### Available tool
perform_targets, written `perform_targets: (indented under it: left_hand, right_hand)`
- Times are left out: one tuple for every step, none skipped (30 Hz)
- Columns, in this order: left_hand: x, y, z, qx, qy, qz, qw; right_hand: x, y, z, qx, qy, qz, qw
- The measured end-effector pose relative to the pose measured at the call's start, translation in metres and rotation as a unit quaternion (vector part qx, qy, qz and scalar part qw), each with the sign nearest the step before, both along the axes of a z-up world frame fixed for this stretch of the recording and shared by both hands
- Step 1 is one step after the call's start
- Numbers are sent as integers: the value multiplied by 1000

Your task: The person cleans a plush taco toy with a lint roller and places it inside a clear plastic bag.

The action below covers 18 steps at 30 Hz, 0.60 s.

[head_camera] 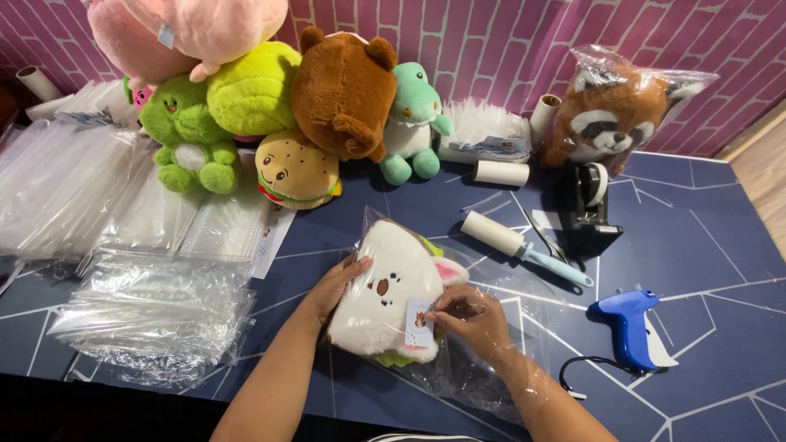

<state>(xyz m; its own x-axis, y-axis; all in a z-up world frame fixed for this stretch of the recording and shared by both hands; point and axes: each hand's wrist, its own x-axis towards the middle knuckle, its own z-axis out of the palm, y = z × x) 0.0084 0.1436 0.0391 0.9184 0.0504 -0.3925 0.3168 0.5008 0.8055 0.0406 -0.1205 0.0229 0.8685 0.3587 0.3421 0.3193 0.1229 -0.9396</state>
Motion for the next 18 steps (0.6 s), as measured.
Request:
perform_targets:
  left_hand:
    - [0,0,1,0,0,0,1000]
    - [0,-1,2,-3,1,5,1000]
    - [-1,-1,3,-7,2,10,1000]
    - [0,-1,2,-7,2,11,1000]
    - [-1,-1,1,-8,2,13,1000]
    - [-1,-1,1,-9,2,16,1000]
    - [2,1,1,-9,2,16,1000]
    - [6,4,2,-12,30,0,999]
    - [9,6,2,-16,58,-16,998]
    - [8,6,4,-16,58,-15,998]
    - [7,5,6,-17,56,-17,998]
    - [7,4,8,-17,54,-20,998]
    - [7,4,10,-17,54,-20,998]
    - [6,3,11,-10,60,-18,998]
    - [6,3,12,-3,66,-16,998]
    - [6,3,11,-3,66,-16,998]
    - [7,4,9,-2,63,-16,998]
    - [7,4,8,-2,60,-15,998]
  right_hand:
    - [-1,0,2,0,0,0,1000]
    - [-2,0,4,-4,7,10,1000]
    - [-3,-1,6,-9,15,19,1000]
    - [-3,0,7,-9,14,20,1000]
    - [-4,0,9,-6,22,30,999]
    - [-4,0,10,-3,30,41,999]
    - [-5,-1,13,-3,29,42,999]
    - [-6,-3,17,-38,-2,70,997]
    - [-7,-4,20,-73,-33,98,992]
    - [-8,-4,21,-73,-33,99,992]
    - [-8,-3,22,-77,-29,104,991]
    - [-9,-3,23,-81,-25,109,990]
    - [-7,-4,19,-80,-25,109,990]
    - [-4,-5,16,-125,-73,105,984]
    - [-2,-6,13,-169,-120,101,973]
    - [0,-6,9,-169,-121,101,973]
    - [1,-6,6,-176,-154,94,968]
    - [3,-7,3,-183,-187,87,961]
